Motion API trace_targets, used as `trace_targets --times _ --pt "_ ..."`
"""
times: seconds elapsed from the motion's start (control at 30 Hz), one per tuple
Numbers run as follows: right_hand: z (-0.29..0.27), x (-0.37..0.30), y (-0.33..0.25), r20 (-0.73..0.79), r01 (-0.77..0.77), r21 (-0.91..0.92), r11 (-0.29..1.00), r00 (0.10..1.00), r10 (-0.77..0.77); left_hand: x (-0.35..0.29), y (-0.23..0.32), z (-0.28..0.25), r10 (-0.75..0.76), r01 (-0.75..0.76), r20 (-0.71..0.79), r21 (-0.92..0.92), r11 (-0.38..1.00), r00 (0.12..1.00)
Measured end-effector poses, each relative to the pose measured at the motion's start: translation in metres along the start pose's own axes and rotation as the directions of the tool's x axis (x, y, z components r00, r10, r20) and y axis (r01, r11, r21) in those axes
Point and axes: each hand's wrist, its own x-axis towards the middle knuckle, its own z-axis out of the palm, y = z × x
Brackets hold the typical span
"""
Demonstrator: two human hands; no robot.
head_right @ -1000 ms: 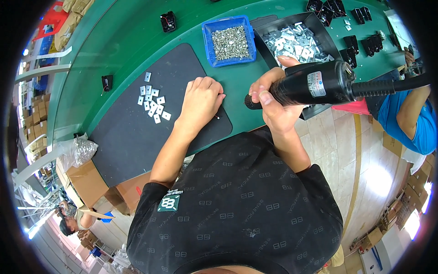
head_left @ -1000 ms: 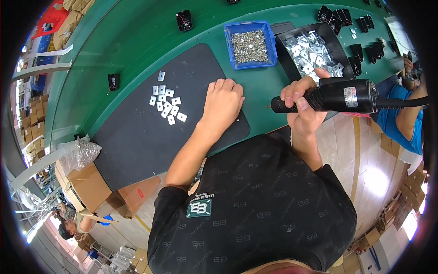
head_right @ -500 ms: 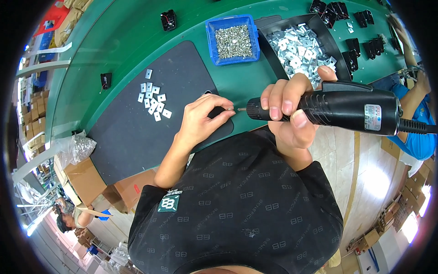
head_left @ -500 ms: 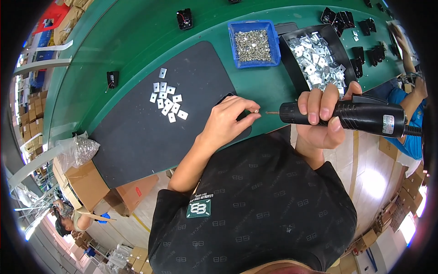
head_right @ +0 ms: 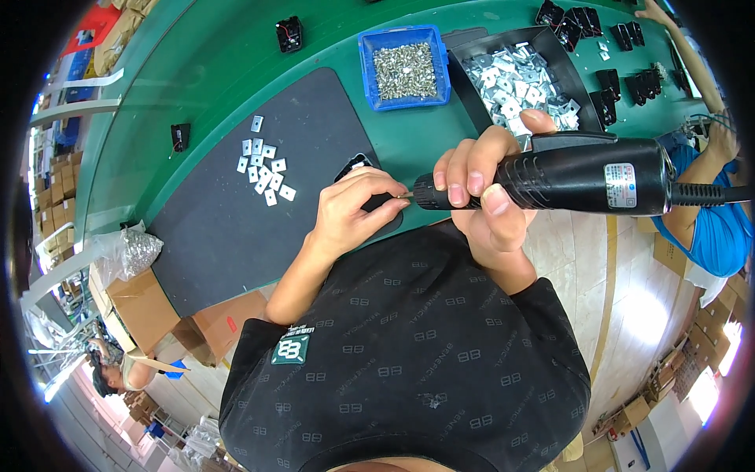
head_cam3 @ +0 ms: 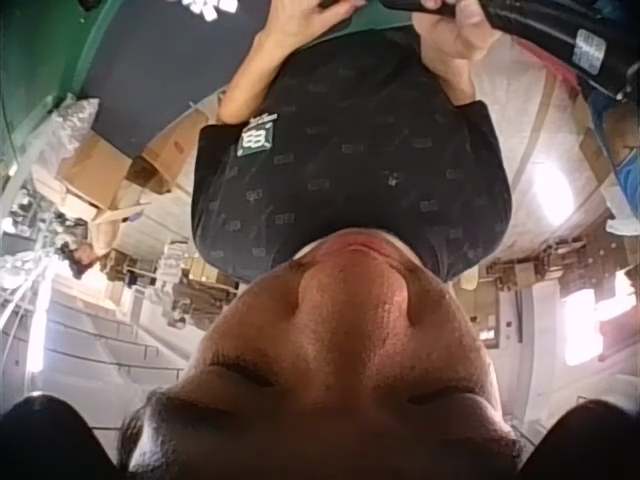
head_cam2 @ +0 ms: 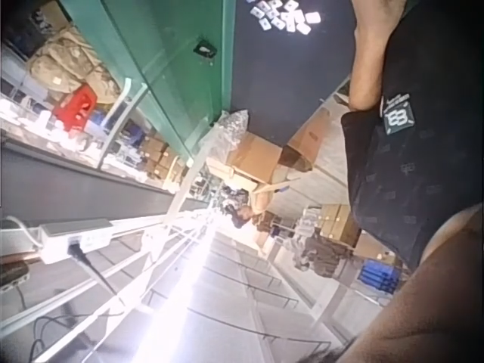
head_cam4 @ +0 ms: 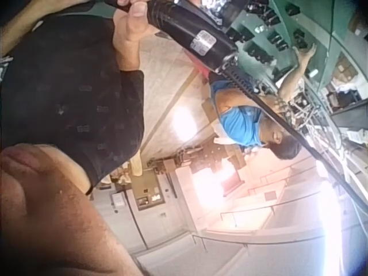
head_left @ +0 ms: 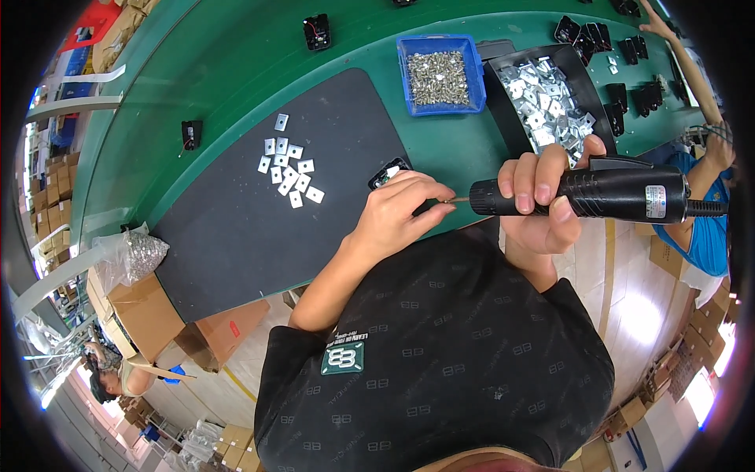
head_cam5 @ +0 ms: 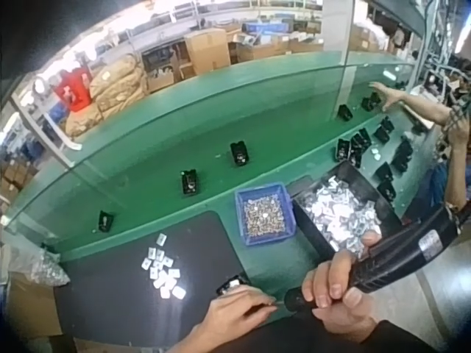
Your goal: The person assembles small electronic components by securing metal plates to an electronic housing with screws using an electric screwdriver.
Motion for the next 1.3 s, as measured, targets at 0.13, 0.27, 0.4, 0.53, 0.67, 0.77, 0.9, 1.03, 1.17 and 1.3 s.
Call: trace_targets --times 0.13,0.27,0.4,0.53,0.67,0.77,0.9,1.03,1.17,1.3 --pt "0.001 -0.001 0.001 0.014 -0.002 0.005 1.000 1.000 0.002 -0.002 -0.001 0.000 0.011 -0.011 -0.007 0.004 1.000 1.000" --pt "-0.004 0.000 0.002 0.101 -0.020 0.020 1.000 0.995 0.018 -0.002 0.001 0.000 0.016 -0.016 -0.016 0.015 1.000 1.000" --pt "-0.011 0.003 0.004 0.313 0.010 0.044 0.999 0.949 -0.023 0.000 0.000 0.000 0.102 -0.102 0.009 0.082 0.991 0.995" --pt "-0.009 0.002 0.005 0.319 -0.029 -0.014 0.999 0.947 0.031 -0.001 -0.001 -0.001 0.116 -0.121 0.047 0.121 0.985 0.992" --pt "-0.007 -0.001 0.009 0.251 -0.043 -0.015 0.999 0.967 0.045 -0.003 -0.003 0.000 0.110 -0.115 0.044 0.125 0.986 0.993" --pt "-0.010 0.001 0.010 0.277 -0.026 0.010 1.000 0.961 0.022 -0.005 -0.003 0.000 0.089 -0.090 0.018 0.116 0.989 0.996" --pt "-0.015 0.000 0.017 0.259 -0.007 0.022 1.000 0.966 0.001 -0.005 0.002 -0.013 0.068 -0.064 -0.002 0.314 0.947 0.998" --pt "-0.019 0.000 0.025 0.221 0.005 -0.004 1.000 0.975 -0.004 -0.022 -0.009 -0.020 -0.141 0.156 -0.070 0.538 0.828 0.988" --pt "-0.008 0.000 0.028 0.169 -0.025 -0.136 0.990 0.984 0.049 -0.035 -0.028 -0.014 -0.213 0.226 -0.093 0.588 0.777 0.973" --pt "-0.002 -0.002 0.034 0.136 -0.065 -0.162 0.985 0.987 0.087 -0.030 -0.025 -0.014 -0.222 0.210 -0.045 0.546 0.811 0.974"
